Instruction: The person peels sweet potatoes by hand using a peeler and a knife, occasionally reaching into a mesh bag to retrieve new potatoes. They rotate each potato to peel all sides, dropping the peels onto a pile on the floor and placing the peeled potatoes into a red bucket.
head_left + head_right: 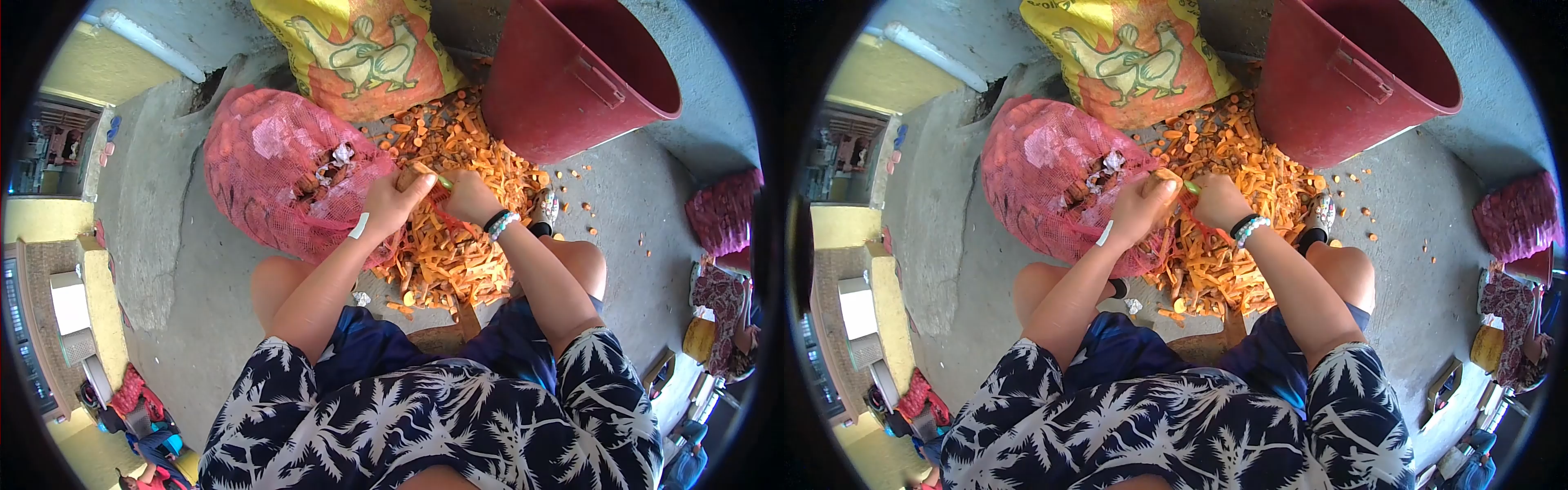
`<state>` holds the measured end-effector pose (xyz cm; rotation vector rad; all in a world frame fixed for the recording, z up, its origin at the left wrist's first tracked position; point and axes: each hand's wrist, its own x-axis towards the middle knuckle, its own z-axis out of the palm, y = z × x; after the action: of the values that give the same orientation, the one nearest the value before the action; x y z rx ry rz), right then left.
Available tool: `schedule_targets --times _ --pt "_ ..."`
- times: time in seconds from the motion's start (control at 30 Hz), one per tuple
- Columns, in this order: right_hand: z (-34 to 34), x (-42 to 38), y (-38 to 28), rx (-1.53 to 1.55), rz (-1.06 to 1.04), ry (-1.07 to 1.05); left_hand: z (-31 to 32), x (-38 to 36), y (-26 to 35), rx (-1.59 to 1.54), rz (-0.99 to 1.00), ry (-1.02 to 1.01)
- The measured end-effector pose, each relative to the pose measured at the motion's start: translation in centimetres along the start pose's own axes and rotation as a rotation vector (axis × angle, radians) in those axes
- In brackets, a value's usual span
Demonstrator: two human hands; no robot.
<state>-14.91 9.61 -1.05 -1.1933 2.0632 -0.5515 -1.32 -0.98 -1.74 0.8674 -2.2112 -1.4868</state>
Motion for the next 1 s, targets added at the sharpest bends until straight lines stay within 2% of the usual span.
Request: schedule_targets --times 0.07,0.2,0.27,0.3,0.33,0.37,0.43,0.5,0.53,0.57,0.63,0.67,0.73,0.77,0.83,0.87,0.9,0.93,0.97,1.0 --pt "0.1 0.2 0.7 0.016 -0.009 0.015 0.2 -0.2 -0.4 -0.086 -0.108 -0.056" --pt "0.8 0.2 0.9 -0.111 -0.05 0.019 0.2 -0.3 -1.3 -0.067 -0.108 -0.098" --pt "0.8 0.3 1.2 -0.118 -0.046 0.005 0.5 -0.6 -1.1 -0.348 -0.311 -0.162" --pt "1.0 0.5 1.6 -0.128 -0.046 -0.013 0.7 -1.0 -1.0 -0.348 -0.311 -0.168" --pt "3.7 2.9 5.6 -0.288 0.103 -0.094 0.9 -1.6 0.5 -0.34 -0.275 -0.281" --pt "4.5 3.3 7.6 -0.275 0.195 -0.091 0.9 -2.0 1.3 -0.322 -0.24 -0.399" --pt "4.4 2.5 7.8 -0.449 0.209 -0.192 0.9 -2.1 0.9 -0.374 -0.173 -0.387" --pt "3.7 1.9 8.2 -0.478 0.179 -0.192 0.1 -1.0 -0.8 -0.458 -0.319 -0.149" --pt "3.4 1.5 8.0 -0.49 0.16 -0.194 -0.8 -0.7 -0.4 -0.498 -0.322 -0.06" --pt "2.9 1.3 7.8 -0.495 0.152 -0.194 -1.5 0.0 -1.7 -0.566 -0.324 -0.093" --pt "0.9 0.4 7.4 -0.435 0.143 -0.149 -1.9 0.4 -2.6 -0.404 -0.153 -0.02" --pt "0.3 -0.4 6.6 -0.426 0.081 -0.033 -2.2 0.7 -3.5 -0.411 -0.149 -0.021" --pt "-1.8 -1.5 4.6 -0.369 0.07 0.01 -3.1 1.0 -4.5 0.033 0.052 -0.036" --pt "-2.1 -1.8 4.0 -0.306 0.057 0.051 -3.1 0.9 -4.6 0.033 0.048 -0.034" --pt "-2.1 -1.5 4.6 -0.241 0.022 0.104 -3.4 0.6 -4.1 -0.191 -0.104 -0.025" --pt "-2.7 -1.6 4.4 0.027 -0.005 0.161 -3.3 0.5 -2.6 -0.359 -0.218 0.036" --pt "-3.4 -1.7 4.2 0.295 -0.032 0.218 -3.3 0.5 -2.5 -0.36 -0.216 0.038" --pt "-4.2 -1.8 3.3 0.257 -0.028 0.334 -3.4 0.5 -2.3 -0.693 -0.343 0.038" --pt "-4.8 -1.7 3.5 0.255 -0.028 0.337 -3.3 0.5 -2.1 -1.025 -0.469 0.034" --pt "-5.3 -1.4 3.8 0.306 -0.052 0.442 -3.2 0.3 -1.8 -1.063 -0.516 -0.001"
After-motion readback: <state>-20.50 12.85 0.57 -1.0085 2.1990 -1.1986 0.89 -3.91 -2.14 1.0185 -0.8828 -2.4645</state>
